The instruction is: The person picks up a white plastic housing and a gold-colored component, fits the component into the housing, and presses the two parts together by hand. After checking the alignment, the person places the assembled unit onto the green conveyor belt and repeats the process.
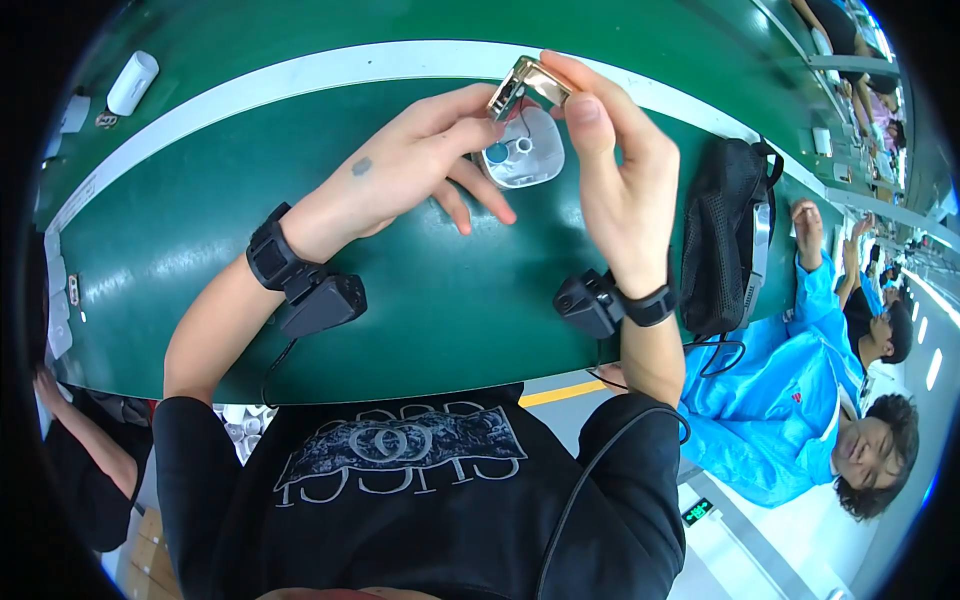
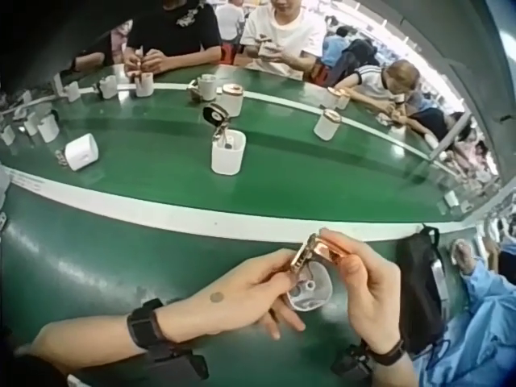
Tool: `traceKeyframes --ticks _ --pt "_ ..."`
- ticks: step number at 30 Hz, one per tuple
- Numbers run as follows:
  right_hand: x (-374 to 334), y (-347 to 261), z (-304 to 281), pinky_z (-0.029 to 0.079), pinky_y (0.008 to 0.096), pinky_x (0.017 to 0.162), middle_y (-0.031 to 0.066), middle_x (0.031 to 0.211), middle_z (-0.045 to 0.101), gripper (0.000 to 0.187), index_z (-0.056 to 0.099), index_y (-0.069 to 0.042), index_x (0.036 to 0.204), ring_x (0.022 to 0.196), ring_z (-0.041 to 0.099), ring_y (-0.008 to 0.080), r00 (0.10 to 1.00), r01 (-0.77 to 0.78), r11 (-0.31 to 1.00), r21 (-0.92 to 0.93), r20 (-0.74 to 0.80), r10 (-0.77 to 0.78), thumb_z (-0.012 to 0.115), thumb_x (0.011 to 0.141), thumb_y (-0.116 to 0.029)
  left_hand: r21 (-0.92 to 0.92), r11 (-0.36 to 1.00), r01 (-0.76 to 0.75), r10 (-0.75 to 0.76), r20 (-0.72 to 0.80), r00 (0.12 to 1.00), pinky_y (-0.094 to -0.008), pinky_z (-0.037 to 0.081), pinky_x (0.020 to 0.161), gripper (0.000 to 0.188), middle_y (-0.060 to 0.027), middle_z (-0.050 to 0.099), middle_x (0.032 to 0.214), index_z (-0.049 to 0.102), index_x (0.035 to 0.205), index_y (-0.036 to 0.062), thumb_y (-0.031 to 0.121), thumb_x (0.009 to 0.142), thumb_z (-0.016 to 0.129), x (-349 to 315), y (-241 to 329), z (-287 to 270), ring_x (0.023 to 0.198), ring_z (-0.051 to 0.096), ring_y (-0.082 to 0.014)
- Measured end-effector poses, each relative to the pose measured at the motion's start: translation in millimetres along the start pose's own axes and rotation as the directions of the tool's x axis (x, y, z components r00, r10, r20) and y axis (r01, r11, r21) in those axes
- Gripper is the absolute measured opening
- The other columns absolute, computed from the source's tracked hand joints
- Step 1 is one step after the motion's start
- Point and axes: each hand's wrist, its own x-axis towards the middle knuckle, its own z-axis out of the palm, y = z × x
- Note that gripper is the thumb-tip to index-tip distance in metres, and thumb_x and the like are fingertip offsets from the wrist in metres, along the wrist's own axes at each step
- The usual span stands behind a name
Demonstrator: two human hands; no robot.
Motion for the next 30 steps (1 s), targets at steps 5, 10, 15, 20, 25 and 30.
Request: traceKeyframes --ticks 5,10,15,20,25,30 --pt "-13.6 2.8 6.6 0.047 0.0235 0.076 0.0094 0.116 0.073 0.046 0.068 -0.003 0.134 0.097 0.066 0.0121 0.993 0.010 1.000 0.004 -0.115 -0.009 0.047 0.112 -0.037 0.111 0.993 0.033 -0.034 0.007 0.999 -0.0304 0.059 0.061 0.040 -0.0174 0.063 0.126 0.055 0.134 0.0002 0.029 0.108 0.048 -1.7 -0.1 -1.4 0.076 0.075 -0.0205" --pt "-20.3 -0.8 13.8 0.051 0.0269 0.084 0.0116 0.118 0.073 0.049 0.068 -0.001 0.132 0.101 0.068 0.0164 0.988 0.051 0.996 -0.076 -0.144 -0.062 0.053 0.108 -0.042 0.215 0.976 -0.027 0.033 -0.021 0.999 -0.0289 0.058 0.061 0.043 -0.0155 0.063 0.126 0.055 0.134 0.0004 0.033 0.106 0.052 -6.1 2.9 -6.9 0.073 0.074 -0.0194" --pt "-22.6 3.5 16.0 0.056 0.0329 0.085 0.0157 0.116 0.073 0.045 0.071 -0.004 0.128 0.099 0.071 0.0260 0.958 0.207 0.944 -0.258 -0.143 -0.249 0.072 0.095 -0.035 0.219 0.976 -0.003 0.012 -0.042 0.999 -0.0286 0.057 0.062 0.048 -0.0148 0.063 0.127 0.054 0.135 0.0005 0.034 0.102 0.061 -5.8 3.3 -14.8 0.072 0.074 -0.0188" --pt "-26.9 1.6 13.3 0.058 0.0350 0.081 0.0168 0.115 0.072 0.049 0.073 -0.006 0.125 0.095 0.072 0.0293 0.928 0.291 0.880 -0.375 -0.112 -0.355 0.083 0.085 -0.032 0.111 0.992 -0.067 0.063 0.034 0.997 -0.0285 0.057 0.064 0.057 -0.0152 0.063 0.128 0.052 0.137 0.0008 0.030 0.093 0.075 -7.5 -8.9 -20.6 0.076 0.074 -0.0183" --pt "-29.6 3.1 13.7 0.059 0.0344 0.080 0.0181 0.115 0.072 0.053 0.074 -0.004 0.124 0.095 0.072 0.0285 0.909 0.336 0.863 -0.376 -0.109 -0.402 0.084 0.083 -0.036 0.201 0.969 -0.143 0.134 0.060 0.989 -0.0282 0.058 0.068 0.062 -0.0139 0.061 0.132 0.049 0.140 0.0010 0.019 0.089 0.081 -13.0 -9.9 -18.6 0.082 0.074 -0.0184" --pt "-32.4 -0.6 17.7 0.060 0.0338 0.079 0.0185 0.115 0.072 0.058 0.073 -0.002 0.124 0.096 0.073 0.0270 0.898 0.347 0.864 -0.365 -0.136 -0.418 0.082 0.084 -0.043 0.235 0.957 -0.172 0.155 0.091 0.984 -0.0275 0.058 0.069 0.063 -0.0132 0.059 0.135 0.049 0.141 0.0023 0.015 0.089 0.082 -13.5 -12.6 -21.6 0.084 0.074 -0.0181"
